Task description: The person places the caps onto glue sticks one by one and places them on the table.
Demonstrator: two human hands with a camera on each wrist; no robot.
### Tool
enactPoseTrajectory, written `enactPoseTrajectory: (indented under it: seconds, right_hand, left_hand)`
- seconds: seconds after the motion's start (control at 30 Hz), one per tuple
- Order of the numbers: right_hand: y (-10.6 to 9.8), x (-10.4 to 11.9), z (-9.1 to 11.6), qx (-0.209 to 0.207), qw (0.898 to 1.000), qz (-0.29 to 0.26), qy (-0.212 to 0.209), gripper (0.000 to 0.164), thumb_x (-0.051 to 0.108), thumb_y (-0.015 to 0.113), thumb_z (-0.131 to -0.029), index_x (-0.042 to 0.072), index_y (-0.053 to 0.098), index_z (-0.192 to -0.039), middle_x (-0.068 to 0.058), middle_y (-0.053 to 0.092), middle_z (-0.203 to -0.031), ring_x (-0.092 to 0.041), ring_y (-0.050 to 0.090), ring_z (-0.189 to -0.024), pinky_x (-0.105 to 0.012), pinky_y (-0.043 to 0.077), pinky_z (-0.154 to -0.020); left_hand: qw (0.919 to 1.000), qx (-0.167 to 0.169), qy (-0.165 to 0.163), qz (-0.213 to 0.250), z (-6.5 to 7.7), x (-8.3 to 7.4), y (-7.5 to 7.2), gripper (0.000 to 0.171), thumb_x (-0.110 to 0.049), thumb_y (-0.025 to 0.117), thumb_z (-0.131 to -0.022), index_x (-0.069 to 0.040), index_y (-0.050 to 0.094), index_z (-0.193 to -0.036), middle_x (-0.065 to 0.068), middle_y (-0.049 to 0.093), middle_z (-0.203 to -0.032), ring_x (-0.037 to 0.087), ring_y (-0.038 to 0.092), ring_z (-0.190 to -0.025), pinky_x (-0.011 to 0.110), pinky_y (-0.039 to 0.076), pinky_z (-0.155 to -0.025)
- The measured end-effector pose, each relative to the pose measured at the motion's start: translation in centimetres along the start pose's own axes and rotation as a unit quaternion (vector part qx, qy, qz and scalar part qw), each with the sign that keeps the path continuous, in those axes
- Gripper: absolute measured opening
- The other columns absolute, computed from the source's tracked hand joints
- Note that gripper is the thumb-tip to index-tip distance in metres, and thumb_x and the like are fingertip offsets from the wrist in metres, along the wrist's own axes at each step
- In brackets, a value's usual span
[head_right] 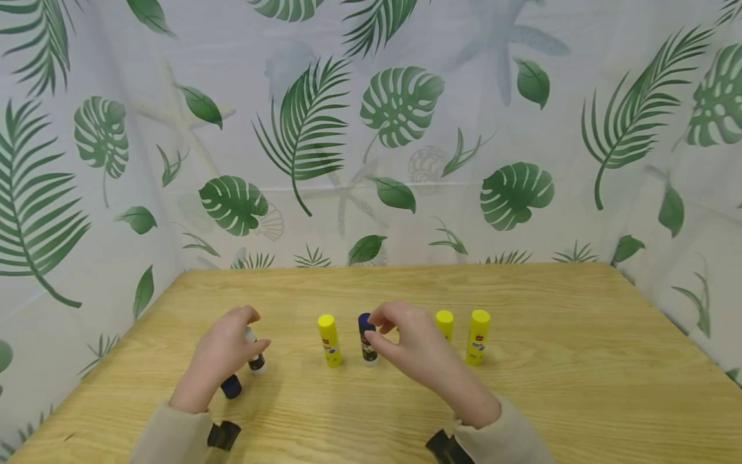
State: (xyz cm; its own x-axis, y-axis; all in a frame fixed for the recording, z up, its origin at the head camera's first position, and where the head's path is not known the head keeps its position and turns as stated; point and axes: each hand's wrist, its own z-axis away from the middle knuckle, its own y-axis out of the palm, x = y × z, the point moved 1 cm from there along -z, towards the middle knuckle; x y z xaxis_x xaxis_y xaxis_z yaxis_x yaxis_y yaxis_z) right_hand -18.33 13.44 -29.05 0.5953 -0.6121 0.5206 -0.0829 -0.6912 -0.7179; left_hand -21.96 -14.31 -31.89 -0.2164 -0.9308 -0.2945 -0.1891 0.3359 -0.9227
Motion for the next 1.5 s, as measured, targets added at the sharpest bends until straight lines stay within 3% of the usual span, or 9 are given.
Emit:
enactPoseTrajectory:
  seconds: [0.6, 1.0, 1.27, 1.5]
  right_hand:
    - [0.1, 0.1, 0.0, 0.010, 1.000, -0.005, 0.009, 0.009, 0.008, 0.063, -0.081, 0.008, 0.062, -0.089, 0.004, 0.058, -0.085, -0.007, 0.054, -0.075, -0.027, 0.046, -0.067]
    - [0.1, 0.1, 0.0, 0.011, 1.000, -0.007, 0.006, 0.009, 0.009, 0.064, -0.080, 0.006, 0.062, -0.089, 0.004, 0.058, -0.085, -0.008, 0.054, -0.075, -0.026, 0.046, -0.066]
    - [0.1, 0.1, 0.0, 0.010, 1.000, -0.010, 0.006, 0.009, 0.008, 0.064, -0.080, 0.006, 0.062, -0.089, 0.004, 0.058, -0.084, -0.008, 0.054, -0.075, -0.025, 0.046, -0.066]
    - [0.2, -0.1, 0.0, 0.009, 1.000, -0.010, 0.004, 0.009, 0.008, 0.064, -0.080, 0.005, 0.062, -0.089, 0.003, 0.059, -0.085, -0.008, 0.054, -0.074, -0.024, 0.046, -0.065]
  left_hand:
    - [0.9978, 0.063, -0.020, 0.000, -0.1, 1.2, 1.2, 0.042, -0.016, 0.072, -0.073, 0.000, 0.053, -0.106, 0.015, 0.056, -0.096, 0.017, 0.051, -0.062, 0.032, 0.043, -0.053]
    - [0.9953, 0.084, -0.019, 0.044, -0.2, 1.1, 1.3, 0.030, -0.002, 0.066, -0.077, 0.001, 0.054, -0.105, 0.014, 0.056, -0.094, 0.021, 0.053, -0.073, 0.033, 0.044, -0.060]
    - [0.9943, 0.059, 0.032, 0.083, 0.2, 0.3, 0.0, 0.022, 0.000, 0.061, -0.081, 0.000, 0.051, -0.101, 0.011, 0.049, -0.088, 0.019, 0.048, -0.071, 0.033, 0.041, -0.062]
    - [0.9901, 0.062, 0.037, 0.121, 0.6, -0.7, -1.9, 0.022, 0.000, 0.056, -0.085, -0.001, 0.048, -0.106, 0.011, 0.044, -0.090, 0.017, 0.043, -0.065, 0.031, 0.038, -0.060]
